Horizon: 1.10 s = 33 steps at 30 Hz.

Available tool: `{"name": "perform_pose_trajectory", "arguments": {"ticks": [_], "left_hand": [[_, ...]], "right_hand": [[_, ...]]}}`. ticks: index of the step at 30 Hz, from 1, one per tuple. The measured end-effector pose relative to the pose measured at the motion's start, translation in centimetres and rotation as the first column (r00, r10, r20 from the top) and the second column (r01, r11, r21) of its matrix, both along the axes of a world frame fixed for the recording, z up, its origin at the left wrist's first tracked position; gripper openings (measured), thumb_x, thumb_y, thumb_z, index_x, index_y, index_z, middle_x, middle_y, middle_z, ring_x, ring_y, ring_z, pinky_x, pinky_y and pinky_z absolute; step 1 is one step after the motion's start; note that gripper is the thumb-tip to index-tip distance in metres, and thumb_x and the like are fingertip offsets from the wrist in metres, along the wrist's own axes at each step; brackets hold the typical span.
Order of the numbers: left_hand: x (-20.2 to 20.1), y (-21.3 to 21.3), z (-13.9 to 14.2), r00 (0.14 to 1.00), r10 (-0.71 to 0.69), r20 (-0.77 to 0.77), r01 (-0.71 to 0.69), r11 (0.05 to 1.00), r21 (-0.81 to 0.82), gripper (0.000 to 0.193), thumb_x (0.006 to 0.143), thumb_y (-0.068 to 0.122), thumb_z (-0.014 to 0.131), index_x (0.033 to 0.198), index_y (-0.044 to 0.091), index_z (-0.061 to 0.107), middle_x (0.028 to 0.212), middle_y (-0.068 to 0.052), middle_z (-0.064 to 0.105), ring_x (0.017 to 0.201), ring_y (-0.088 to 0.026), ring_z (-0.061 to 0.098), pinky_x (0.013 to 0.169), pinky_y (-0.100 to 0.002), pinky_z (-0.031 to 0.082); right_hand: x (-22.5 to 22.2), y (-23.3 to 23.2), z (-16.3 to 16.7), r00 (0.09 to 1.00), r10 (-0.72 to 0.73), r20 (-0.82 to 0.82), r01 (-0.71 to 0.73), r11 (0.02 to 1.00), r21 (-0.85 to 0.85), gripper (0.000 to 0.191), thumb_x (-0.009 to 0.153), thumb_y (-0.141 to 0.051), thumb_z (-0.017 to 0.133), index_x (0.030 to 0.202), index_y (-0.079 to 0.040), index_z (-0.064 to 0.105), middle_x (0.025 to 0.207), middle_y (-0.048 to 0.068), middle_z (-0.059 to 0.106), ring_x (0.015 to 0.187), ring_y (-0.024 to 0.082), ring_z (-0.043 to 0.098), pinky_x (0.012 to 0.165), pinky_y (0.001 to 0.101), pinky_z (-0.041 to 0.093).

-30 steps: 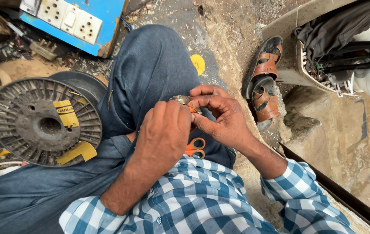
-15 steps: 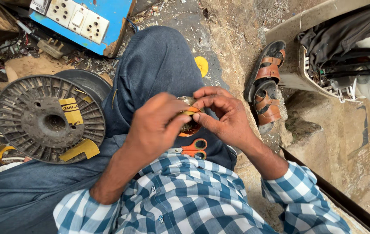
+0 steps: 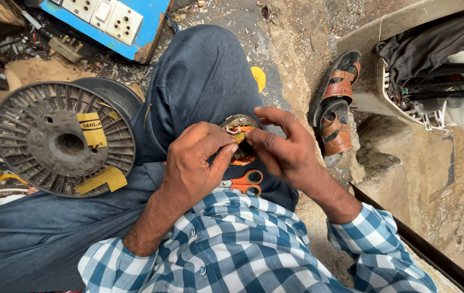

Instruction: The person sits on the floor and uses scissors to cut a strip of insulating tape. They then wrap the tape around a cylindrical copper-wound motor component, pressing it into place with their fingers. The person repeats the cutting and wrapping process to add more tape layers.

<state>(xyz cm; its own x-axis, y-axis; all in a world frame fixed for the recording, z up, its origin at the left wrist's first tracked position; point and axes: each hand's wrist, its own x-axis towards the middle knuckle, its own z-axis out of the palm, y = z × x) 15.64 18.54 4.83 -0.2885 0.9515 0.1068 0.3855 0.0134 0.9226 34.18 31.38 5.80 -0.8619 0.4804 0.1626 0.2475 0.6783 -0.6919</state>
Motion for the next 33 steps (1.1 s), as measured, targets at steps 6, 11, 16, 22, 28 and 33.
{"name": "perform_pose_trajectory", "arguments": {"ticks": [6,11,16,22,28,33], "left_hand": [[0.4,0.3,0.1,1.000,0.026,0.003,-0.026,0.999,-0.022,0.007,0.091,0.005,0.075,0.095,0.002,0.071,0.092,-0.008,0.069,0.086,-0.021,0.071,0.076,-0.036,0.060],[0.7,0.6,0.1,0.999,0.025,0.033,-0.023,0.998,-0.055,0.006,0.092,0.005,0.074,0.095,0.003,0.070,0.092,-0.008,0.068,0.086,-0.022,0.071,0.077,-0.036,0.060],[1.1,0.9,0.3,0.996,0.029,-0.080,-0.031,0.999,-0.027,0.009,0.092,0.008,0.074,0.096,0.002,0.069,0.093,-0.011,0.066,0.087,-0.029,0.067,0.076,-0.041,0.056],[1.5,1.0,0.5,0.994,-0.007,-0.106,-0.001,0.997,-0.078,0.012,0.097,0.011,0.072,0.103,0.000,0.069,0.099,-0.012,0.065,0.091,-0.028,0.065,0.077,-0.041,0.057],[1.1,1.3,0.7,0.994,0.013,-0.108,-0.022,0.996,-0.087,0.029,0.095,0.011,0.070,0.121,-0.004,0.068,0.115,-0.017,0.061,0.104,-0.032,0.064,0.088,-0.042,0.056],[0.1,1.5,0.5,0.993,-0.015,-0.120,-0.001,0.991,-0.133,0.025,0.094,0.011,0.073,0.115,-0.002,0.071,0.108,-0.015,0.063,0.100,-0.031,0.066,0.086,-0.042,0.056]], "right_hand": [[-0.2,-0.4,-0.6,0.999,0.033,0.011,-0.034,0.995,0.089,0.027,0.091,0.004,0.077,0.114,0.002,0.062,0.134,0.021,0.058,0.115,0.034,0.069,0.092,0.0386,0.061],[0.2,-0.5,-0.8,0.997,0.043,0.059,-0.045,0.998,0.038,0.025,0.094,0.005,0.073,0.116,0.002,0.061,0.133,0.020,0.057,0.115,0.032,0.068,0.092,0.0368,0.062],[0.3,-0.6,-0.9,0.998,0.019,0.062,-0.022,0.999,0.047,0.025,0.095,0.006,0.072,0.116,0.003,0.060,0.131,0.019,0.056,0.115,0.031,0.068,0.091,0.0356,0.062],[0.2,-1.0,-0.2,0.998,-0.025,0.057,0.027,0.999,-0.032,0.020,0.098,0.006,0.068,0.115,0.003,0.058,0.128,0.019,0.055,0.113,0.031,0.068,0.090,0.0339,0.062],[-0.9,-0.5,1.1,0.988,-0.050,0.149,0.070,0.988,-0.136,0.017,0.097,0.000,0.068,0.111,0.002,0.059,0.122,0.020,0.058,0.105,0.032,0.068,0.086,0.0373,0.059],[-1.6,1.5,1.7,0.992,-0.031,0.123,0.054,0.981,-0.184,0.019,0.095,-0.011,0.075,0.112,-0.003,0.069,0.111,0.012,0.067,0.102,0.026,0.071,0.087,0.0360,0.059]]}}
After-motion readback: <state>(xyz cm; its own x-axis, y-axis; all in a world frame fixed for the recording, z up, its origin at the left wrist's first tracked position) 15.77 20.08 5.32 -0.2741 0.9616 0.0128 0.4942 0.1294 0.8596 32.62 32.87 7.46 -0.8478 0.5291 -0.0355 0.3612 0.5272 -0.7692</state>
